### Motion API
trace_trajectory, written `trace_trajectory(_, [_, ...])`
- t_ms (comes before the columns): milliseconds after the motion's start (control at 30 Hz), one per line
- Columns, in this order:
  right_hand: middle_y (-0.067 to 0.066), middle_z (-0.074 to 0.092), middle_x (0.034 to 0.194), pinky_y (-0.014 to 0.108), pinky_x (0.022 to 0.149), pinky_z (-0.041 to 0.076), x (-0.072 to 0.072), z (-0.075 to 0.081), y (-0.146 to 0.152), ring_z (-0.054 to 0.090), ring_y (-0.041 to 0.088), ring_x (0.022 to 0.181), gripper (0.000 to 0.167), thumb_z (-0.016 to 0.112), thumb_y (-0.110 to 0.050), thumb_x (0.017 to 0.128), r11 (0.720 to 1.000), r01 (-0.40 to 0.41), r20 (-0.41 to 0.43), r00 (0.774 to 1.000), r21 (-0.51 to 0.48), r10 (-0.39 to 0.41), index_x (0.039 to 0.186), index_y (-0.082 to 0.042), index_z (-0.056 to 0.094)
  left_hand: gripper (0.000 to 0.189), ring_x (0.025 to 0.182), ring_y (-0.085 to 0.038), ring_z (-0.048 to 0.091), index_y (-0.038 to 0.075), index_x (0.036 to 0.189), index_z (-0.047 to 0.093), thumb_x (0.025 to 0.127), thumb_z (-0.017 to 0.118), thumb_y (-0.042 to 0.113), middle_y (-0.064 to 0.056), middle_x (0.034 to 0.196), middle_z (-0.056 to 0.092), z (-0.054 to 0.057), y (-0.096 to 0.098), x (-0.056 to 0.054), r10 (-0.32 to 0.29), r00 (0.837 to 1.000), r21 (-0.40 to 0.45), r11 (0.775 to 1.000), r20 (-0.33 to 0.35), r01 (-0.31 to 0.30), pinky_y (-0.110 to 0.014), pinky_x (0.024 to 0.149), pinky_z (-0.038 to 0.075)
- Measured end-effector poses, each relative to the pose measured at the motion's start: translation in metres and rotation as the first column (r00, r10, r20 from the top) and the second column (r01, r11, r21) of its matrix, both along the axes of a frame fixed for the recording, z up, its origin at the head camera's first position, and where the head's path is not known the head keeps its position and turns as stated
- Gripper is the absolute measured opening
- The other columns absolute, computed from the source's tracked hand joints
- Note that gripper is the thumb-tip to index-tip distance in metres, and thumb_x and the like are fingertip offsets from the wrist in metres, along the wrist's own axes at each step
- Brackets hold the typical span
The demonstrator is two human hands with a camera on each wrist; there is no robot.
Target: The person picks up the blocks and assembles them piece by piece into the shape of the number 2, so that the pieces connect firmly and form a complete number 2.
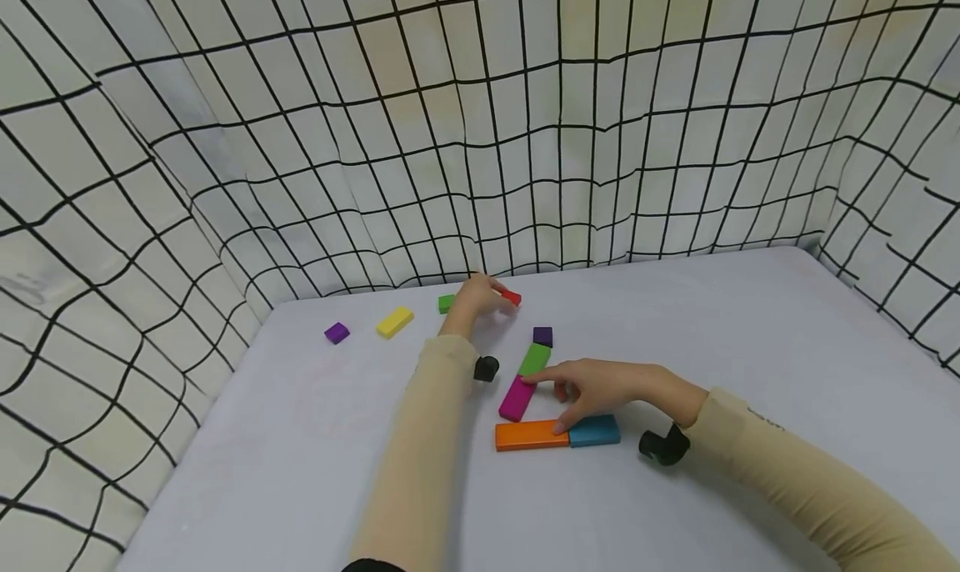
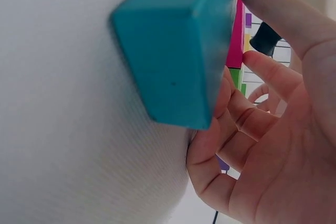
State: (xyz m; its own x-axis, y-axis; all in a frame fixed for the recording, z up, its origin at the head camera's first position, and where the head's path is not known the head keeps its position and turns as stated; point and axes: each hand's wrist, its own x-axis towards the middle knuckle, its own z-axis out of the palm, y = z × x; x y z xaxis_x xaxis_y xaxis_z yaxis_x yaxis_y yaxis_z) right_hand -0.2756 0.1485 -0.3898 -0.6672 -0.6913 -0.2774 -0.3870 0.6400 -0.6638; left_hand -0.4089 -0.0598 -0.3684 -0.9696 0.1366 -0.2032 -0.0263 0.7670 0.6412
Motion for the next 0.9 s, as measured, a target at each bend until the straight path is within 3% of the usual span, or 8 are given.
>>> trace_trajectory(133, [0.0, 0.055, 0.101, 0.033, 0.081, 0.049, 0.001, 0.0, 0.0, 0.052, 0.018, 0.098, 0.071, 0.082, -0.023, 0.089, 1.0, 0.003, 0.005, 1.0, 0.002, -0.003, 0.153, -0.017, 0.05, 0.047, 0.115, -0.029, 0.058, 0.006, 0.131, 0.069, 0.087, 0.078, 0.017, -0.016, 0.135, 0.06, 0.001, -0.001, 0.002, -0.022, 1.0, -0.016, 1.0, -0.006, 0.021, -0.042, 0.098, 0.049])
trace_trajectory(167, [0.0, 0.055, 0.101, 0.033, 0.081, 0.049, 0.001, 0.0, 0.0, 0.052, 0.018, 0.098, 0.071, 0.082, -0.023, 0.089, 1.0, 0.003, 0.005, 1.0, 0.001, -0.003, 0.153, -0.017, 0.05, 0.048, 0.115, -0.028, 0.058, 0.009, 0.13, 0.07, 0.085, 0.081, 0.019, -0.014, 0.136, 0.06, -0.01, -0.003, -0.009, -0.027, 1.0, -0.021, 0.999, -0.016, 0.027, -0.042, 0.097, 0.049])
trace_trajectory(200, [0.0, 0.055, 0.101, 0.033, 0.081, 0.049, 0.001, 0.0, 0.0, 0.052, 0.018, 0.098, 0.071, 0.082, -0.023, 0.089, 1.0, 0.004, 0.007, 1.0, 0.0, -0.004, 0.153, -0.017, 0.05, 0.049, 0.12, -0.029, 0.056, 0.01, 0.133, 0.069, 0.086, 0.08, 0.02, -0.014, 0.142, 0.056, -0.01, -0.003, -0.009, -0.027, 1.0, -0.019, 0.999, -0.003, 0.027, -0.043, 0.102, 0.047])
trace_trajectory(367, [0.001, 0.056, 0.101, 0.033, 0.08, 0.05, 0.001, 0.0, 0.0, 0.053, 0.019, 0.098, 0.071, 0.082, -0.023, 0.089, 1.0, 0.01, 0.013, 1.0, -0.004, -0.01, 0.152, -0.017, 0.05, 0.049, 0.121, -0.028, 0.054, 0.01, 0.132, 0.069, 0.085, 0.08, 0.018, -0.014, 0.143, 0.053, -0.01, 0.001, -0.005, -0.042, 0.999, -0.017, 0.999, -0.007, 0.042, -0.043, 0.103, 0.045])
trace_trajectory(400, [0.001, 0.056, 0.101, 0.033, 0.08, 0.05, 0.0, 0.0, 0.0, 0.053, 0.019, 0.097, 0.071, 0.083, -0.023, 0.089, 1.0, 0.011, 0.013, 1.0, -0.004, -0.011, 0.152, -0.017, 0.051, 0.048, 0.121, -0.028, 0.054, 0.008, 0.132, 0.068, 0.086, 0.078, 0.014, -0.015, 0.143, 0.053, 0.0, 0.004, 0.008, -0.044, 0.999, -0.015, 0.999, -0.002, 0.044, -0.043, 0.104, 0.045])
trace_trajectory(633, [0.0, 0.055, 0.099, 0.033, 0.078, 0.05, -0.001, -0.002, 0.001, 0.053, 0.018, 0.095, 0.071, 0.083, -0.024, 0.088, 1.0, 0.009, 0.001, 1.0, -0.002, -0.009, 0.152, -0.018, 0.051, 0.044, 0.114, -0.027, 0.058, 0.007, 0.128, 0.07, 0.085, 0.08, 0.012, -0.012, 0.13, 0.064, -0.003, 0.014, 0.01, -0.101, 0.995, -0.05, 0.994, -0.008, 0.1, -0.042, 0.1, 0.047])
trace_trajectory(900, [0.0, 0.055, 0.097, 0.031, 0.077, 0.049, 0.0, -0.001, 0.001, 0.053, 0.018, 0.093, 0.07, 0.083, -0.023, 0.089, 1.0, -0.005, 0.003, 1.0, -0.026, 0.005, 0.151, -0.014, 0.051, 0.042, 0.109, -0.025, 0.058, 0.006, 0.127, 0.071, 0.087, 0.079, 0.014, -0.011, 0.125, 0.066, -0.002, 0.023, 0.016, -0.13, 0.991, -0.089, 0.988, -0.006, 0.129, -0.041, 0.098, 0.048])
